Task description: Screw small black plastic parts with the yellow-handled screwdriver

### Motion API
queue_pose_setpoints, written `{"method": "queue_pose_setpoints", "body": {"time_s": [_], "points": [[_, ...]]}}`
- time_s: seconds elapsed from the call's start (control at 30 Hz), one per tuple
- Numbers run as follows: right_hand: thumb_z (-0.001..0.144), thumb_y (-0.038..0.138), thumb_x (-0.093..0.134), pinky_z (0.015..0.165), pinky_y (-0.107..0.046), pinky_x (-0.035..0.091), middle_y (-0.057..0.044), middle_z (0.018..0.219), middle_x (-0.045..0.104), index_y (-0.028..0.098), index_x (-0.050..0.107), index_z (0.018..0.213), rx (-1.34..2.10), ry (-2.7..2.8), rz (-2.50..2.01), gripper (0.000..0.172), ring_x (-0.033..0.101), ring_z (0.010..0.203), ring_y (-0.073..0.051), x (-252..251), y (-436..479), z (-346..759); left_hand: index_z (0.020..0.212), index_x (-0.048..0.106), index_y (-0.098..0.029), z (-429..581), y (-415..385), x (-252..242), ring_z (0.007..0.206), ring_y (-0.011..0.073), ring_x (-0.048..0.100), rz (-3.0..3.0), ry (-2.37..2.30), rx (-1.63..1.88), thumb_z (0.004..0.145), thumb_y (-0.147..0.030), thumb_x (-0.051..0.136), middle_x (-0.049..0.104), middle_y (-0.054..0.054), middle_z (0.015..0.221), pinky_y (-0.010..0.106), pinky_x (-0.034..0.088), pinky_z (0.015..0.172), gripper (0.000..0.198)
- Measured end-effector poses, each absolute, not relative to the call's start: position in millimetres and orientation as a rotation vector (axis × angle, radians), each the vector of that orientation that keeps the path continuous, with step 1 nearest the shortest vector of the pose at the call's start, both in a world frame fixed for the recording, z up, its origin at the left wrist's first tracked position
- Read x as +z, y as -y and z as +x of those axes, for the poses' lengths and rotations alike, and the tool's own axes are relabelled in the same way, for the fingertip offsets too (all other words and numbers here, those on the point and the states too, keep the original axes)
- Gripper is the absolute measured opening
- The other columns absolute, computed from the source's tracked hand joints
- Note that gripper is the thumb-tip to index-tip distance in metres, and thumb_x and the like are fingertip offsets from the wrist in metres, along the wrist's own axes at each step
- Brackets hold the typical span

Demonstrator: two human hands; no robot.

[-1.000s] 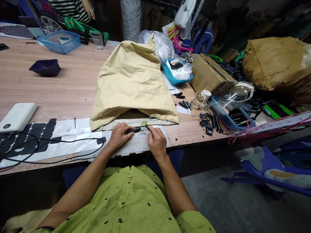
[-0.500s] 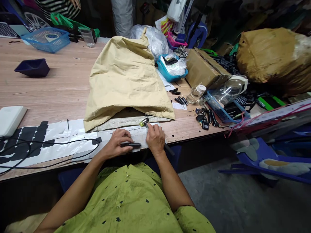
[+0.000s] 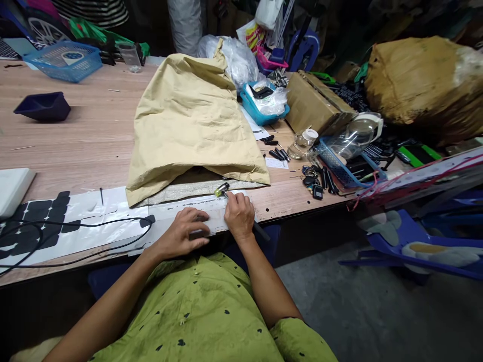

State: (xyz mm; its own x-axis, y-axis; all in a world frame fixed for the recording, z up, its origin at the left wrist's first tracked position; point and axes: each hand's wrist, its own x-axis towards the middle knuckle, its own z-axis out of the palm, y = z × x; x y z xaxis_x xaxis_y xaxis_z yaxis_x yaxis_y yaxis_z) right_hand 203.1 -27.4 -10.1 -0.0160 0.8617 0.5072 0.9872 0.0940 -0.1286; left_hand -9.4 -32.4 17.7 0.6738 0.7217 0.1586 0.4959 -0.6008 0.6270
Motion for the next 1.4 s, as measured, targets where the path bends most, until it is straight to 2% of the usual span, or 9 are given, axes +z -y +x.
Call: {"method": "queue_pose_setpoints", "body": {"time_s": [0.07, 0.13, 0.3, 0.5, 0.67, 0.9, 1.17, 1.3, 1.4], "points": [[0.095, 0.013, 0.050, 0.073, -0.034, 0.037, -0.007, 0.089, 0.062, 0.020, 0.071, 0.116, -0.362, 1.906, -1.814, 0.030, 0.050, 0.084, -0.023, -11, 27, 202, 0.095, 0.077, -0.024, 2, 7, 22, 0.098, 0.0241, 0.062, 2.235, -1.094, 0.590, 0.092, -0.033, 0.063, 0.073, 0.007, 0.101, 0.040, 0.049, 0.093, 0.018], [0.095, 0.013, 0.050, 0.072, -0.034, 0.036, -0.007, 0.089, 0.061, 0.021, 0.071, 0.115, -0.359, 1.902, -1.817, 0.030, 0.050, 0.084, -0.023, -12, 27, 200, 0.099, 0.077, -0.022, 18, -23, 27, 0.094, 0.0247, 0.065, 2.150, -1.364, 0.587, 0.094, -0.030, 0.057, 0.073, 0.007, 0.095, 0.038, 0.051, 0.088, 0.023], [0.094, 0.012, 0.050, 0.071, -0.034, 0.036, -0.008, 0.089, 0.061, 0.021, 0.071, 0.115, -0.342, 1.900, -1.817, 0.030, 0.049, 0.083, -0.023, -15, 26, 198, 0.107, 0.076, -0.021, 62, -84, 44, 0.107, 0.0317, 0.068, 2.053, -1.817, 0.337, 0.094, -0.020, 0.048, 0.075, 0.013, 0.111, 0.040, 0.052, 0.087, 0.031], [0.094, 0.013, 0.051, 0.072, -0.033, 0.037, -0.008, 0.090, 0.061, 0.022, 0.070, 0.117, -0.307, 1.915, -1.815, 0.032, 0.050, 0.085, -0.023, -16, 25, 196, 0.105, 0.076, -0.016, 89, -103, 56, 0.107, 0.0357, 0.071, 1.872, -2.000, 0.284, 0.096, -0.044, 0.052, 0.075, 0.020, 0.111, 0.042, 0.054, 0.088, 0.037], [0.094, 0.013, 0.051, 0.071, -0.033, 0.036, -0.008, 0.089, 0.062, 0.022, 0.071, 0.116, -0.324, 1.918, -1.817, 0.030, 0.050, 0.084, -0.023, -15, 24, 195, 0.108, 0.076, -0.019, 82, -103, 55, 0.112, 0.0343, 0.069, 1.912, -1.930, 0.213, 0.091, -0.044, 0.059, 0.076, 0.017, 0.115, 0.040, 0.055, 0.088, 0.035], [0.093, 0.013, 0.053, 0.071, -0.033, 0.036, -0.007, 0.088, 0.062, 0.022, 0.071, 0.113, -0.351, 1.908, -1.802, 0.028, 0.050, 0.083, -0.023, -16, 23, 195, 0.131, 0.069, -0.029, 46, -92, 43, 0.112, 0.0310, 0.068, 1.996, -1.806, 0.293, 0.084, -0.031, 0.063, 0.078, 0.007, 0.112, 0.037, 0.054, 0.088, 0.048], [0.093, 0.012, 0.051, 0.071, -0.033, 0.037, -0.008, 0.088, 0.061, 0.021, 0.071, 0.114, -0.354, 1.908, -1.800, 0.030, 0.050, 0.083, -0.023, -17, 23, 198, 0.112, 0.077, -0.027, 7, -58, 12, 0.094, 0.0258, 0.064, 2.144, -1.492, 0.565, 0.079, -0.019, 0.061, 0.068, 0.005, 0.094, 0.038, 0.052, 0.088, 0.037], [0.093, 0.013, 0.051, 0.071, -0.033, 0.038, -0.008, 0.090, 0.061, 0.021, 0.071, 0.116, -0.313, 1.910, -1.806, 0.031, 0.051, 0.084, -0.024, -19, 22, 202, 0.113, 0.073, -0.025, -7, -35, 1, 0.091, 0.0240, 0.062, 2.115, -1.350, 0.692, 0.078, -0.020, 0.064, 0.067, 0.003, 0.092, 0.039, 0.051, 0.088, 0.036], [0.093, 0.014, 0.052, 0.073, -0.033, 0.041, -0.008, 0.090, 0.064, 0.022, 0.072, 0.116, -0.266, 1.901, -1.786, 0.032, 0.053, 0.083, -0.023, -18, 21, 207, 0.104, 0.072, -0.022, -9, -26, -1, 0.092, 0.0243, 0.061, 2.081, -1.359, 0.772, 0.079, -0.022, 0.066, 0.068, 0.004, 0.093, 0.039, 0.052, 0.088, 0.026]]}}
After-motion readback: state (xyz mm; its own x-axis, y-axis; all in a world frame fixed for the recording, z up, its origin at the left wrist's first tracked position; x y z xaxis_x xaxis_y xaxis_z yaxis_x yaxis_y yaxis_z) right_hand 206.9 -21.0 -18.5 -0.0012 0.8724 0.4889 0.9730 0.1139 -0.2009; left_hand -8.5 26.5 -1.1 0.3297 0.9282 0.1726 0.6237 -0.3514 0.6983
